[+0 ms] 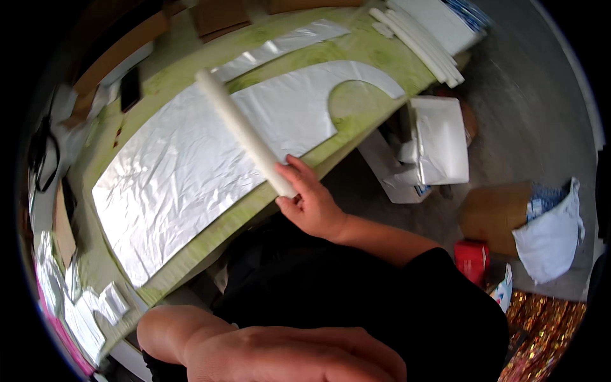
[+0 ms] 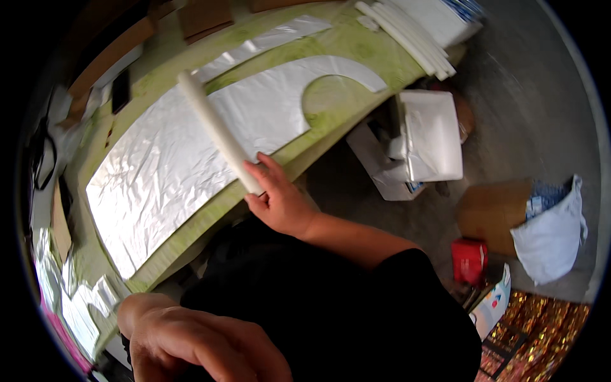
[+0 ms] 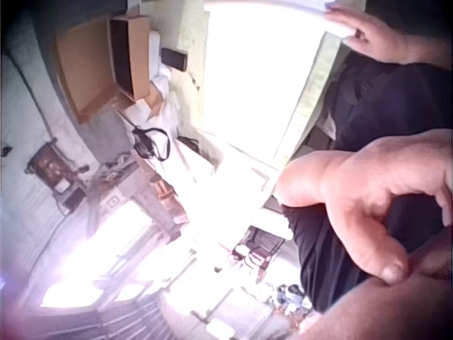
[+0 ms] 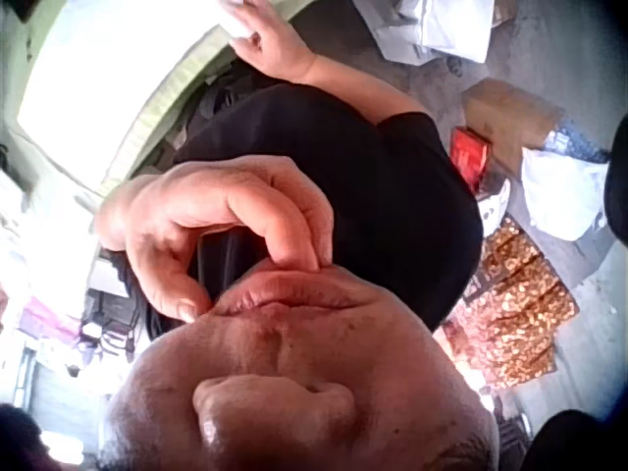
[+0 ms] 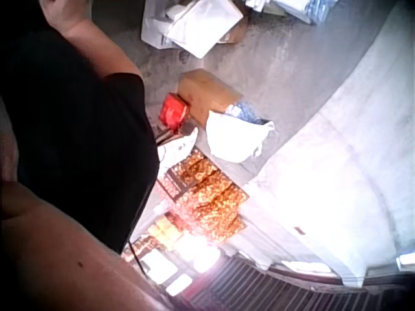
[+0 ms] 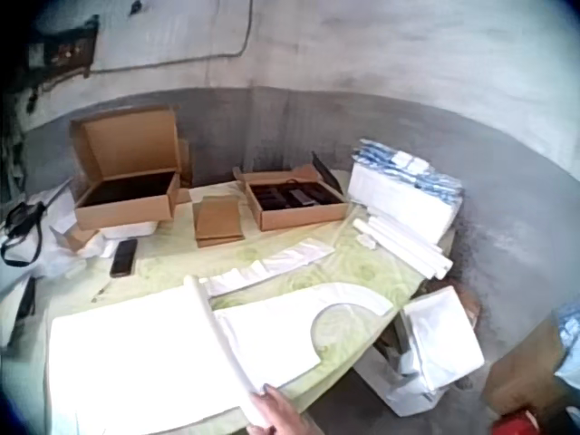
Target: The person wraps white styrofoam pieces with clear plastic film on a workbench. They unroll the film, fold it over the items, and smooth the edges to secure the wrapping.
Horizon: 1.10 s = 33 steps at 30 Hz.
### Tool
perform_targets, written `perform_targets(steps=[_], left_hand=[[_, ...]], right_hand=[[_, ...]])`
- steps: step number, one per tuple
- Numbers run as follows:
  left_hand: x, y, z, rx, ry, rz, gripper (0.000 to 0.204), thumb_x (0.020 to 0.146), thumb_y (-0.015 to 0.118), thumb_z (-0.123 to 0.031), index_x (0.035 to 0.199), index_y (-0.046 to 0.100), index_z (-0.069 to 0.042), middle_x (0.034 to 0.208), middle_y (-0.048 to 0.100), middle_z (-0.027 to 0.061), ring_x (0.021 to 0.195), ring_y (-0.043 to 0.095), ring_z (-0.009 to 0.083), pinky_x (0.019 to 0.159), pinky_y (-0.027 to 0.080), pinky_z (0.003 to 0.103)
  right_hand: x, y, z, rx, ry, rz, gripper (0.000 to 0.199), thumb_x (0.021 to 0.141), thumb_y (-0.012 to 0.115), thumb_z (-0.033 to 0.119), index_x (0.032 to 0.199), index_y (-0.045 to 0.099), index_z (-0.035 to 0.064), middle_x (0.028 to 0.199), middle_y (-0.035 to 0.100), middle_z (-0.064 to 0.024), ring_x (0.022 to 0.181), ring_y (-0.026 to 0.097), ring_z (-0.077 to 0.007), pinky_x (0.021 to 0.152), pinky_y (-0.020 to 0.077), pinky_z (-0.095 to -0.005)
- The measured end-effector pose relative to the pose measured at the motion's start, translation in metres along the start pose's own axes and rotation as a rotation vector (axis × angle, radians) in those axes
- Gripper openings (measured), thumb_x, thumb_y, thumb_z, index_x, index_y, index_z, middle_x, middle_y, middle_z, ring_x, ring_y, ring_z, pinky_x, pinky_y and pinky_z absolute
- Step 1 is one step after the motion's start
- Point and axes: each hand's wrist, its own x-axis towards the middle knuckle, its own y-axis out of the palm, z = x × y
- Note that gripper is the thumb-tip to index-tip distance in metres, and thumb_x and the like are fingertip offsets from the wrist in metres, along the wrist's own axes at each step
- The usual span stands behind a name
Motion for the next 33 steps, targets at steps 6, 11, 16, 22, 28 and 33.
perform_targets(steps=[6,11,16,22,28,33], left_hand=[[0.008,-0.016,0.023,-0.29,0.037,0.047,0.04,0.088,0.084,-0.029,0.108,0.067,0.0,0.111,0.059,0.0155,0.095,0.063,0.0237,0.084,0.055,0.035],[0.021,-0.009,0.019,-0.127,-0.011,-0.046,0.028,0.089,0.083,-0.023,0.103,0.071,-0.002,0.107,0.06,0.0136,0.094,0.063,0.0245,0.082,0.056,0.037],[0.019,-0.02,0.025,-0.226,0.064,0.035,0.024,0.089,0.083,-0.02,0.102,0.072,-0.002,0.104,0.063,0.0138,0.088,0.065,0.0273,0.08,0.056,0.039],[0.032,-0.004,0.02,-0.054,-0.029,-0.181,0.038,0.09,0.082,-0.023,0.117,0.067,-0.001,0.118,0.06,0.0172,0.103,0.063,0.0288,0.087,0.055,0.04],[0.033,-0.027,0.017,-0.121,-0.168,0.063,0.044,0.089,0.083,-0.028,0.119,0.067,0.0,0.125,0.059,0.02,0.107,0.063,0.0307,0.089,0.054,0.041],[0.051,-0.065,0.009,0.06,-0.042,0.197,0.039,0.092,0.079,-0.027,0.114,0.063,0.0,0.118,0.063,0.0216,0.099,0.068,0.0359,0.082,0.056,0.043]], right_hand=[[-0.008,-0.015,-0.014,-0.066,-0.133,-0.018,0.071,0.084,0.077,0.004,0.149,0.05,0.0145,0.159,0.029,-0.0222,0.095,0.065,-0.0197,0.067,0.0561,-0.0265],[0.001,-0.021,-0.011,-0.08,-0.206,0.085,0.057,0.082,0.077,0.001,0.136,0.062,0.0142,0.16,0.03,-0.0177,0.097,0.07,-0.0232,0.082,0.0584,-0.0321],[0.002,-0.022,-0.01,-0.039,-0.24,0.102,0.055,0.083,0.075,0.001,0.135,0.061,0.0119,0.158,0.035,-0.0173,0.11,0.067,-0.0269,0.084,0.0591,-0.0337],[0.004,-0.022,-0.015,0.055,-0.256,0.133,0.056,0.084,0.075,0.0,0.137,0.059,0.0102,0.159,0.034,-0.0171,0.111,0.067,-0.0253,0.084,0.0587,-0.0315],[0.002,-0.025,-0.017,0.045,-0.268,0.135,0.058,0.086,0.077,0.008,0.14,0.057,0.0099,0.16,0.033,-0.0189,0.114,0.065,-0.026,0.084,0.0582,-0.0324],[-0.003,-0.04,-0.022,-0.013,-0.207,0.026,0.051,0.091,0.074,0.019,0.138,0.057,0.0124,0.152,0.046,-0.0185,0.103,0.07,-0.0292,0.08,0.0592,-0.0345]])
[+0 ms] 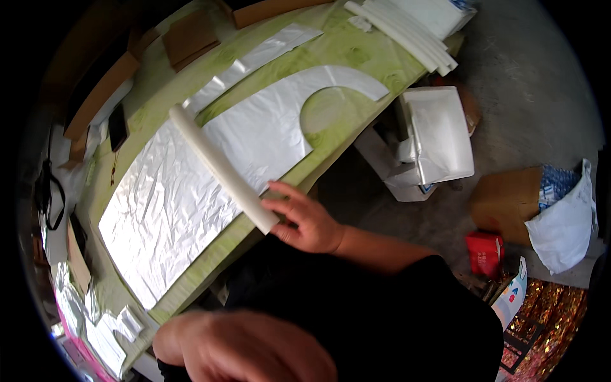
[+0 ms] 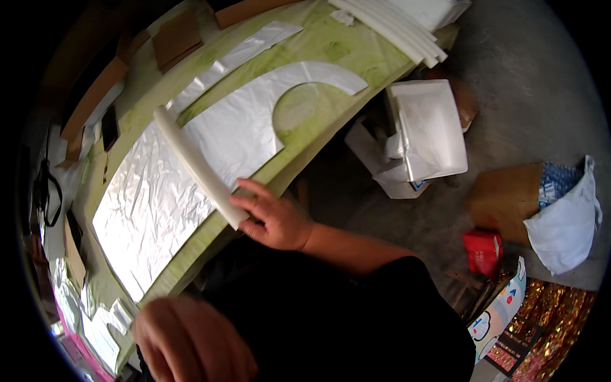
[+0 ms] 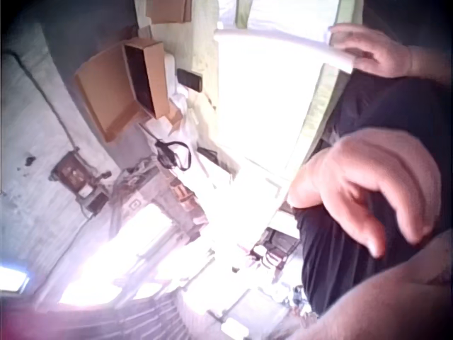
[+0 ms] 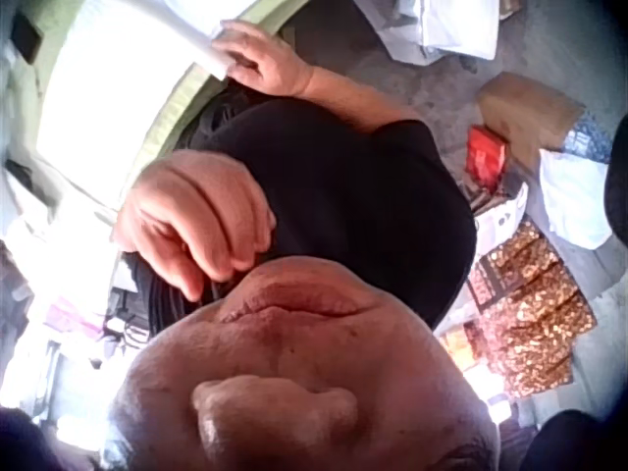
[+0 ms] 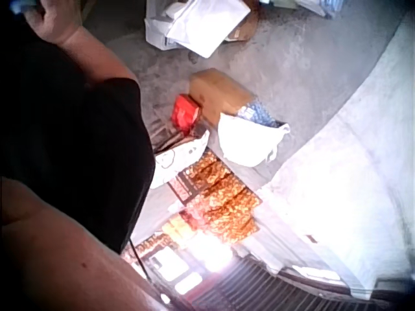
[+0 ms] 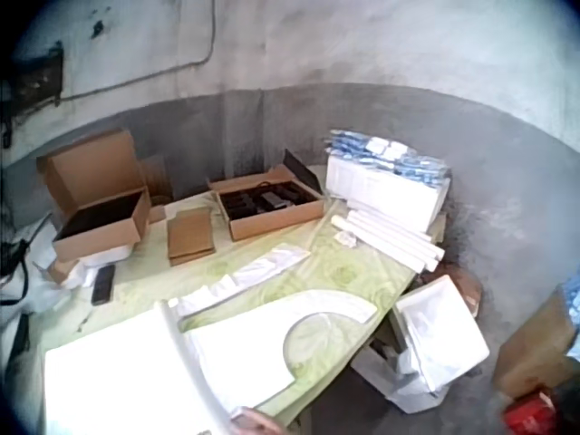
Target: The person wraps white styrofoam pieces with clear plastic film on a workbench. They unroll the film, fold it over the items, and smooth the edges to secure the wrapping.
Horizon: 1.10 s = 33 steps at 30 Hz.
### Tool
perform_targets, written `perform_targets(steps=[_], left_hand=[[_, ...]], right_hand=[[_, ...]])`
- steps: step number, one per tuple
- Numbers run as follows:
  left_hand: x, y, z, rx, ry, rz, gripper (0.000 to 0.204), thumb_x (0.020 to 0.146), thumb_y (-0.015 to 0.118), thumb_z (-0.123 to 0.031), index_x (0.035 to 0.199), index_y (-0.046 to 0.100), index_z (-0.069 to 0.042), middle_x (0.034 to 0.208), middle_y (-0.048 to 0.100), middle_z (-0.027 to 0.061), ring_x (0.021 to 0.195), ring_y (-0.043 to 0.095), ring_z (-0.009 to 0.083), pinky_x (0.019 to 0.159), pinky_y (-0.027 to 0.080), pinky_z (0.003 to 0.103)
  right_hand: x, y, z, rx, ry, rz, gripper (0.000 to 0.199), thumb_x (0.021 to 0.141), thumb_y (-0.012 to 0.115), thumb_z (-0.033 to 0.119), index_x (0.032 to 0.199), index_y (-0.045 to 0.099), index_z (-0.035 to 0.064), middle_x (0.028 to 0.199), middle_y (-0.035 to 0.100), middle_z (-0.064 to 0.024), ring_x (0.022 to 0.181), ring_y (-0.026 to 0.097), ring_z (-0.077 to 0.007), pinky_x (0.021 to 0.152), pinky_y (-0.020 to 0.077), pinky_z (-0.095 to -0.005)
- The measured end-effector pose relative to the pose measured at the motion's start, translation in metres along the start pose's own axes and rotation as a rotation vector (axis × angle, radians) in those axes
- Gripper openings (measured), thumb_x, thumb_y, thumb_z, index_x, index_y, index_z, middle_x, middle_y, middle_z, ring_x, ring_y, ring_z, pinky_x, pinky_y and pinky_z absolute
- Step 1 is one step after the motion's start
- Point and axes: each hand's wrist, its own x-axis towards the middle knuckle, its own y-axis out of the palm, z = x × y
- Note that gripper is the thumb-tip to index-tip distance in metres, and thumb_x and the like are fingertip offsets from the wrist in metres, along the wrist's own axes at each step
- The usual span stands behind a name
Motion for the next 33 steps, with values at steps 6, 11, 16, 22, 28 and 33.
perform_targets(steps=[6,11,16,22,28,33], left_hand=[[-0.003,-0.07,0.013,1.086,-0.477,-0.919,0.029,0.091,0.074,-0.012,0.117,0.067,-0.001,0.11,0.07,0.0102,0.102,0.067,0.0205,0.089,0.054,0.032],[-0.003,-0.174,0.049,1.662,-0.867,-0.696,0.041,0.082,0.08,-0.026,0.118,0.071,-0.007,0.114,0.071,0.0123,0.104,0.068,0.0258,0.091,0.055,0.037],[0.004,-0.21,0.054,1.606,-1.056,-0.682,0.036,0.081,0.08,-0.028,0.109,0.073,-0.007,0.105,0.073,0.0101,0.097,0.07,0.025,0.087,0.055,0.036],[-0.003,-0.217,0.057,1.521,-1.042,-0.768,0.028,0.087,0.074,-0.028,0.105,0.073,-0.007,0.095,0.074,0.0077,0.088,0.07,0.0214,0.082,0.055,0.034],[-0.011,-0.221,0.053,1.535,-0.934,-0.799,0.027,0.09,0.07,-0.026,0.107,0.072,-0.005,0.094,0.073,0.009,0.083,0.068,0.0192,0.076,0.054,0.034],[-0.011,-0.221,0.033,0.832,-0.818,-1.208,0.022,0.092,0.066,-0.024,0.103,0.069,-0.005,0.079,0.064,0.0041,0.068,0.059,0.0161,0.061,0.048,0.031]], right_hand=[[-0.01,-0.01,-0.007,0.117,0.088,-0.126,0.038,0.091,0.073,0.007,0.127,0.064,0.0073,0.14,0.056,-0.0146,0.07,0.065,-0.0154,0.065,0.0551,-0.0274],[-0.021,-0.009,-0.011,0.141,0.102,-0.078,0.032,0.092,0.07,0.005,0.123,0.066,0.0063,0.138,0.056,-0.0134,0.076,0.064,-0.0144,0.07,0.0548,-0.0275],[-0.032,-0.019,-0.013,0.11,0.13,-0.129,0.029,0.092,0.069,0.004,0.121,0.066,0.0044,0.132,0.06,-0.0138,0.079,0.062,-0.0141,0.07,0.0535,-0.0273],[-0.036,-0.025,-0.023,0.075,0.103,-0.155,0.027,0.092,0.07,0.004,0.119,0.067,0.0051,0.124,0.064,-0.0129,0.074,0.062,-0.0148,0.066,0.0524,-0.0272],[-0.015,-0.032,-0.019,0.091,0.039,-0.227,0.025,0.091,0.07,0.004,0.116,0.067,0.0045,0.119,0.066,-0.0127,0.084,0.066,-0.0193,0.071,0.0543,-0.0294],[0.021,-0.051,-0.02,-0.198,-0.17,-0.337,0.024,0.086,0.071,0.002,0.109,0.069,0.0055,0.111,0.07,-0.0118,0.096,0.066,-0.0306,0.084,0.0535,-0.0379]])
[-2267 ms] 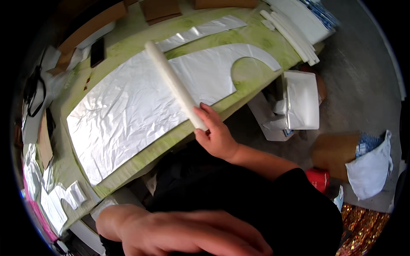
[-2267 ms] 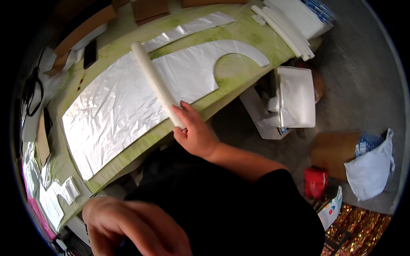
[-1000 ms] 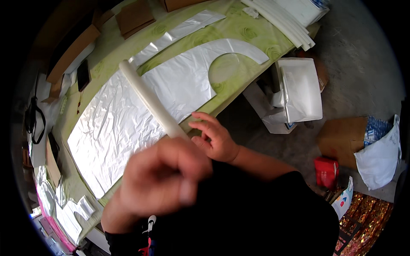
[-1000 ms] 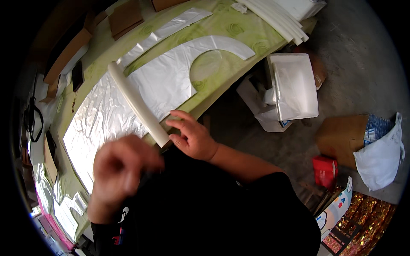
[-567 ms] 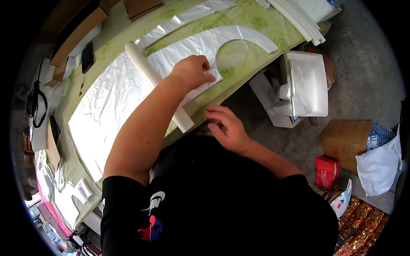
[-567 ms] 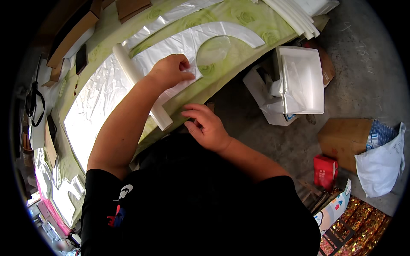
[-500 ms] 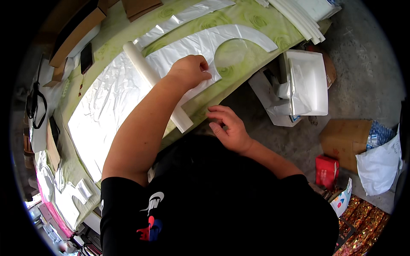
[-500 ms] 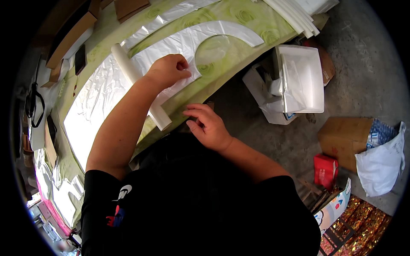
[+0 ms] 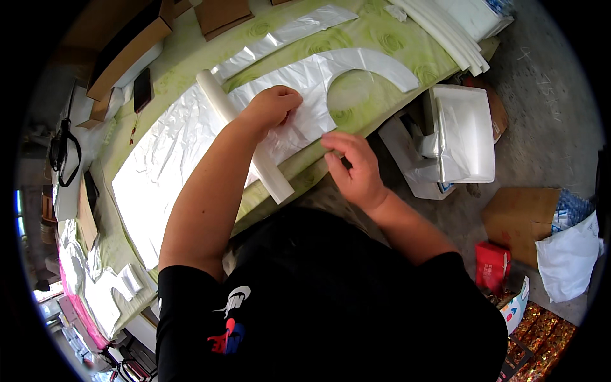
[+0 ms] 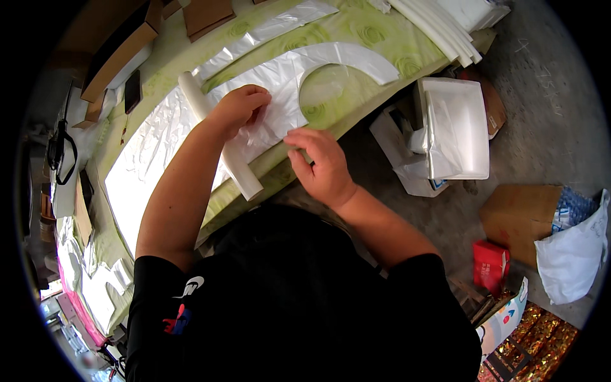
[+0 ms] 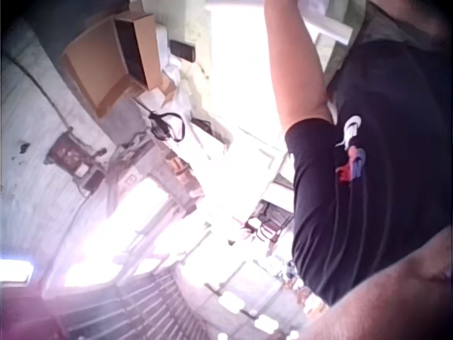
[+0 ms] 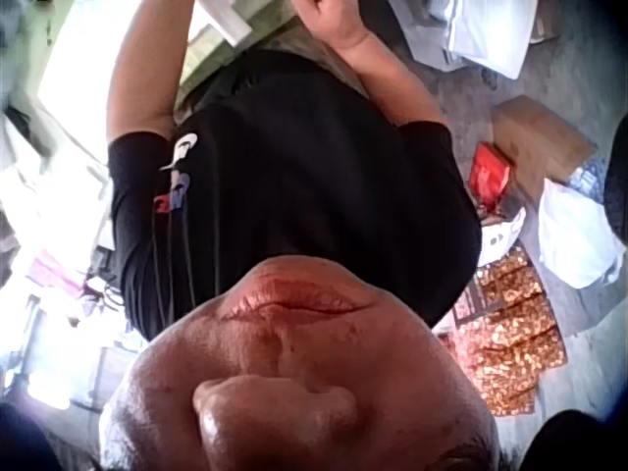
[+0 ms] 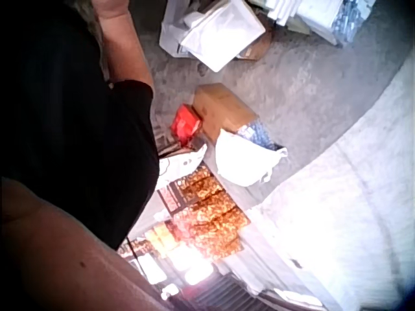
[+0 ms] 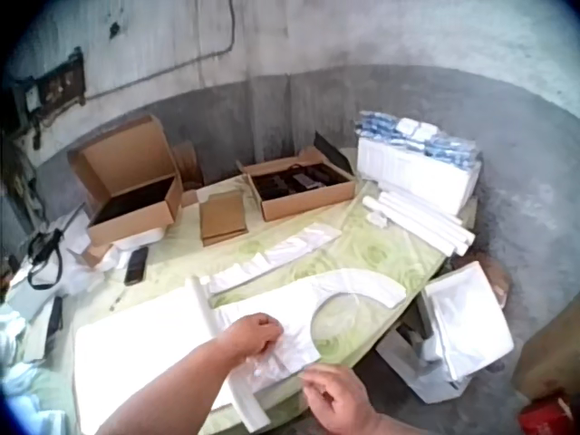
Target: The person wraps white styrofoam pieces with clear plastic film on a workbench. They unroll the film, fold it over the items, and smooth the edges to secure the wrapping.
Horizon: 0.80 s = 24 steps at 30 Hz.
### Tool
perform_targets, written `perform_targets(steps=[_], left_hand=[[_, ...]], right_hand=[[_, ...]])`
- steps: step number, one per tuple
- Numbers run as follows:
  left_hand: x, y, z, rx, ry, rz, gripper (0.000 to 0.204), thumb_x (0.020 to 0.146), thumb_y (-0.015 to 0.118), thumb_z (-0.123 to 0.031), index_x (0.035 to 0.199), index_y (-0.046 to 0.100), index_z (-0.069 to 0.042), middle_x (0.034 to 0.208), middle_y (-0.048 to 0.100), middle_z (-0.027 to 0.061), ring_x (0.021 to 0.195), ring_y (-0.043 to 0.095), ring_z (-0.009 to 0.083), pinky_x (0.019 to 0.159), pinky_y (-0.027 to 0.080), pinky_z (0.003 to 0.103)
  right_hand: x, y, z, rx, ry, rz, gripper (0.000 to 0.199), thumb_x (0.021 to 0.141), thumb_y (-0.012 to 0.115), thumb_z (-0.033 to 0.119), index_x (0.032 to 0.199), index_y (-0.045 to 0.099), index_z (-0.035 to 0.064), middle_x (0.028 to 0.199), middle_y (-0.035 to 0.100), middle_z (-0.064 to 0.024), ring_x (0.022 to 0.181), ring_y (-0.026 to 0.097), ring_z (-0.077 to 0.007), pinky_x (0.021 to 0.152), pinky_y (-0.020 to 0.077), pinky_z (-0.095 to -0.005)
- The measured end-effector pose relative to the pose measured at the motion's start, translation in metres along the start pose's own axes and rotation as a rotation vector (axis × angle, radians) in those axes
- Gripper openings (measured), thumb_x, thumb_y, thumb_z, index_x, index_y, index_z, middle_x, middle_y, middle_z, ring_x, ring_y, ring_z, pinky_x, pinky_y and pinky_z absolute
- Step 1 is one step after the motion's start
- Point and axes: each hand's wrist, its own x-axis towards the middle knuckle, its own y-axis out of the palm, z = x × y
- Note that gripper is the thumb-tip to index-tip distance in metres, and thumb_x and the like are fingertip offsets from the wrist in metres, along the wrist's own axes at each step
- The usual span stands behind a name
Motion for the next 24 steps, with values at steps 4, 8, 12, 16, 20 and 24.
perform_targets(steps=[4,8,12,16,20,24], left_hand=[[-0.003,-0.01,0.003,-0.177,-0.013,-0.011,0.018,0.091,0.067,-0.022,0.098,0.066,-0.006,0.078,0.06,0.001,0.064,0.052,0.0123,0.057,0.044,0.03],[0.0,-0.001,0.005,-0.079,0.008,0.008,0.018,0.089,0.068,-0.023,0.099,0.067,-0.007,0.079,0.061,0.0004,0.065,0.053,0.0112,0.057,0.044,0.029],[0.0,0.007,-0.001,0.052,0.037,-0.002,0.018,0.091,0.07,-0.024,0.101,0.064,-0.01,0.079,0.059,-0.0023,0.065,0.051,0.0089,0.058,0.04,0.027],[0.003,0.025,-0.025,-0.053,0.159,-0.224,0.033,0.09,0.073,-0.03,0.114,0.063,-0.01,0.106,0.065,0.0008,0.098,0.058,0.0105,0.083,0.047,0.033],[0.045,0.034,-0.039,-0.157,0.16,-0.199,0.07,0.079,0.085,-0.04,0.131,0.059,0.0,0.104,0.066,0.0073,0.099,0.063,0.0184,0.085,0.052,0.033],[0.044,0.039,-0.045,-0.307,0.087,-0.211,0.025,0.092,0.075,-0.026,0.11,0.063,-0.013,0.097,0.064,-0.0005,0.088,0.061,0.0117,0.082,0.055,0.034]], right_hand=[[0.058,0.007,-0.04,-0.231,-0.129,0.137,0.028,0.083,0.071,0.007,0.112,0.07,0.0056,0.111,0.071,-0.0119,0.104,0.063,-0.0331,0.094,0.0495,-0.0429],[0.113,0.022,-0.111,-0.651,0.014,0.044,0.041,0.081,0.073,0.021,0.119,0.069,0.0086,0.11,0.072,-0.012,0.105,0.062,-0.034,0.095,0.0481,-0.0471],[0.129,0.018,-0.141,-0.697,0.057,-0.176,0.065,0.084,0.072,0.031,0.145,0.055,0.0187,0.133,0.063,-0.0154,0.106,0.061,-0.0369,0.097,0.0475,-0.0473],[0.125,0.016,-0.122,-0.694,-0.098,-0.075,0.068,0.082,0.075,0.026,0.146,0.054,0.0273,0.144,0.054,-0.0168,0.108,0.059,-0.0399,0.095,0.0475,-0.0473],[0.13,0.014,-0.118,-0.557,-0.266,0.055,0.067,0.077,0.075,0.015,0.141,0.059,0.0263,0.142,0.056,-0.0167,0.099,0.062,-0.0386,0.091,0.0492,-0.0491],[0.13,0.025,-0.132,-0.53,-0.22,0.041,0.071,0.077,0.073,0.013,0.145,0.055,0.0175,0.141,0.056,-0.0181,0.114,0.058,-0.037,0.097,0.0463,-0.0464]])
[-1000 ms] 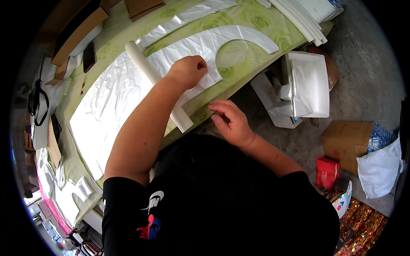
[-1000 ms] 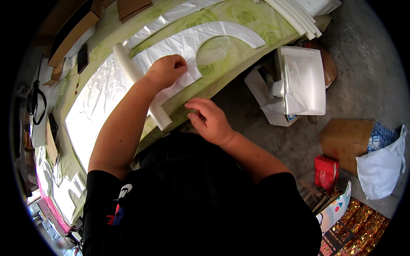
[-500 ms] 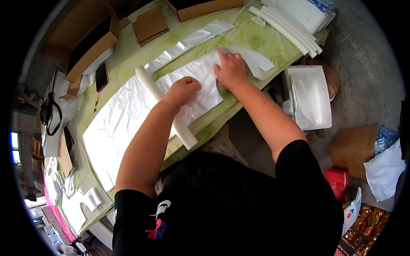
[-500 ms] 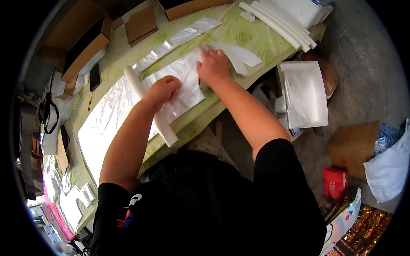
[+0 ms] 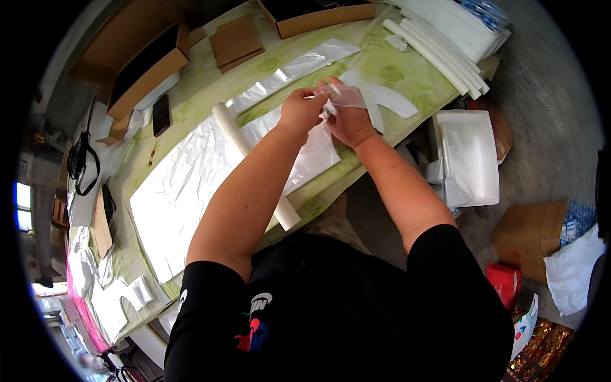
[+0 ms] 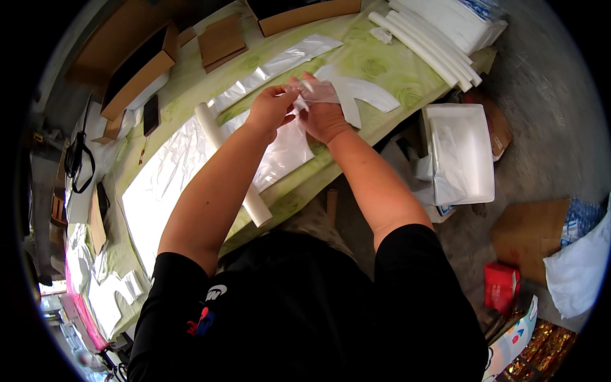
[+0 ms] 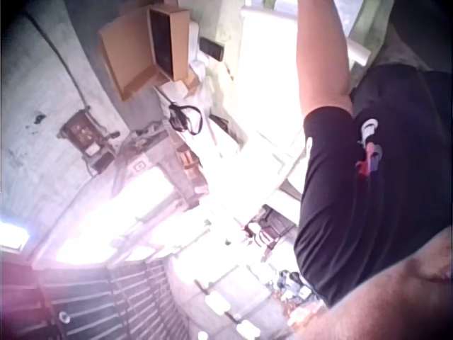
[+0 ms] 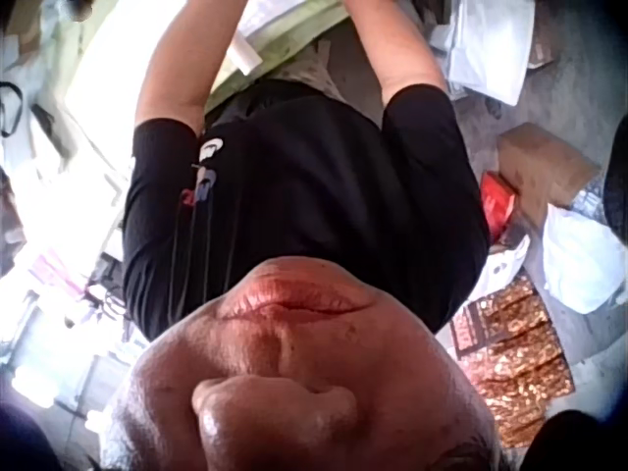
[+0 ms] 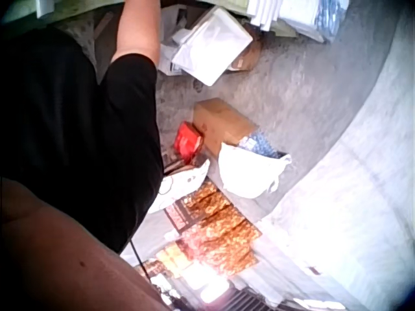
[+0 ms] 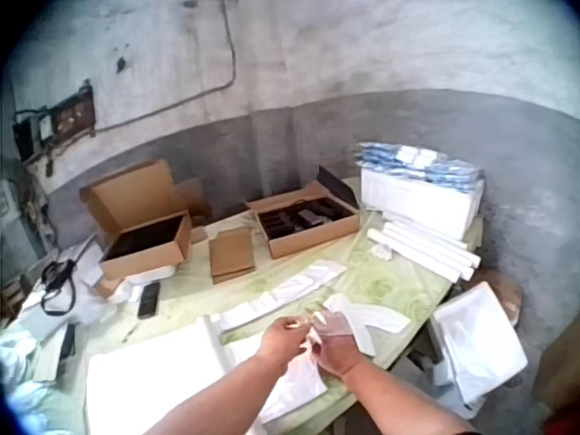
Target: The person wraps white styrofoam pieces with clear plastic film on a workbench. They unroll the film, fold it over the items, and smooth the edges to secure the wrapping.
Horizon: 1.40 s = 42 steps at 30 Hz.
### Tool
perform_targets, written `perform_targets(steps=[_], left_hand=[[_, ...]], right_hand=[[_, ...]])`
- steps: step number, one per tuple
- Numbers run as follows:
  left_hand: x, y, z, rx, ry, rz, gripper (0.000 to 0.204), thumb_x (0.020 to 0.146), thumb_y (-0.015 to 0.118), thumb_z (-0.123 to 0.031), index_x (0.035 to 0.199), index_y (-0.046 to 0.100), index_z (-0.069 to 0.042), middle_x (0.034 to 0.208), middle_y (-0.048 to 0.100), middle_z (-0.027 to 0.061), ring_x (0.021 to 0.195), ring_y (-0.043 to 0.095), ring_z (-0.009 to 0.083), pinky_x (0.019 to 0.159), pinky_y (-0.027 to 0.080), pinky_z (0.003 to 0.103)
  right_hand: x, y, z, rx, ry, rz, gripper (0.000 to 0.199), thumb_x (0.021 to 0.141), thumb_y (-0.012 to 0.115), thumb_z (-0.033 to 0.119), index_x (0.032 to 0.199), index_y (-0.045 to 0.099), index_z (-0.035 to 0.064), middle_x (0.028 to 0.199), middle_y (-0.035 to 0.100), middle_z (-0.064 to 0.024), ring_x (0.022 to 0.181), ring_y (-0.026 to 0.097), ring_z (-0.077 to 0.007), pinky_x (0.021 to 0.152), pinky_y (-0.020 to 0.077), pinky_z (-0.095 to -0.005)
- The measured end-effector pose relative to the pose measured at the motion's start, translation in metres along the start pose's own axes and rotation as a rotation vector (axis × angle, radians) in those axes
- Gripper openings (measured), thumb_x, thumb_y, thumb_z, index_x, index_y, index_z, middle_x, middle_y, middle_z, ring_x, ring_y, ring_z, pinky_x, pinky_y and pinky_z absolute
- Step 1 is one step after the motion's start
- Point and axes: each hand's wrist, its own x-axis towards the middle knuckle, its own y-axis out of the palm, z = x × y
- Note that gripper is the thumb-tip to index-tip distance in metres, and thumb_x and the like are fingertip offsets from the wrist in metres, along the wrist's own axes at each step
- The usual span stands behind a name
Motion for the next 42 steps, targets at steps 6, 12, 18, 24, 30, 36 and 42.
perform_targets(steps=[6,12,18,24,30,36,42], left_hand=[[-0.039,-0.062,-0.016,-0.341,0.118,-0.007,0.017,0.095,0.071,-0.019,0.107,0.062,-0.01,0.089,0.058,0.0001,0.082,0.059,0.0128,0.08,0.058,0.036],[-0.117,-0.233,0.014,-0.503,0.209,-0.342,0.021,0.1,0.066,-0.017,0.119,0.061,-0.012,0.098,0.064,-0.001,0.085,0.062,0.0125,0.078,0.053,0.032],[-0.16,-0.312,0.077,0.134,-0.101,-0.666,0.049,0.092,0.077,-0.022,0.135,0.057,-0.01,0.1,0.065,-0.0021,0.088,0.06,0.008,0.079,0.052,0.03],[-0.145,-0.298,0.1,0.903,0.581,-0.902,0.045,0.082,0.075,-0.003,0.125,0.065,-0.011,0.12,0.064,0.0128,0.115,0.058,0.0344,0.102,0.047,0.042],[-0.14,-0.176,0.103,0.522,0.513,-0.345,0.059,0.088,0.07,-0.009,0.143,0.05,-0.007,0.137,0.058,0.019,0.131,0.052,0.0402,0.114,0.039,0.047],[-0.146,-0.156,0.11,1.1,0.447,-0.33,0.07,0.094,0.058,-0.024,0.157,0.033,-0.009,0.154,0.048,0.0095,0.147,0.034,0.0423,0.123,0.017,0.06],[-0.145,-0.159,0.111,1.108,0.449,-0.326,0.073,0.094,0.057,-0.025,0.159,0.03,-0.01,0.156,0.046,0.0077,0.148,0.032,0.0419,0.123,0.018,0.06]], right_hand=[[-0.014,0.02,-0.035,0.371,0.459,-0.321,0.077,0.084,0.072,0.014,0.154,0.042,0.0108,0.142,0.056,-0.0211,0.129,0.052,-0.0377,0.108,0.0435,-0.0433],[-0.011,0.001,-0.041,0.554,0.772,-0.397,0.068,0.091,0.068,0.014,0.152,0.039,0.0058,0.13,0.064,-0.0162,0.083,0.068,-0.0223,0.076,0.0569,-0.0342],[-0.005,-0.002,-0.033,0.671,0.824,-0.397,0.054,0.092,0.065,0.008,0.144,0.048,0.0042,0.115,0.069,-0.012,0.062,0.064,-0.0154,0.061,0.0539,-0.0291],[-0.008,-0.006,-0.037,0.723,0.829,-0.379,0.046,0.093,0.063,0.004,0.138,0.053,0.0035,0.111,0.069,-0.0099,0.065,0.063,-0.0137,0.061,0.0532,-0.0277],[-0.039,-0.01,0.042,0.563,0.502,-0.188,0.028,0.095,0.063,0.004,0.123,0.067,0.0063,0.106,0.071,-0.007,0.08,0.062,-0.0107,0.072,0.051,-0.025],[-0.052,-0.027,0.165,0.742,0.055,0.276,0.04,0.085,0.074,0.008,0.124,0.066,0.0049,0.137,0.061,-0.0151,0.126,0.058,-0.0338,0.108,0.0463,-0.0402],[-0.054,-0.042,0.212,0.552,-0.008,0.427,0.056,0.078,0.079,0.011,0.132,0.062,0.0119,0.149,0.044,-0.0199,0.12,0.058,-0.038,0.104,0.049,-0.0428]])
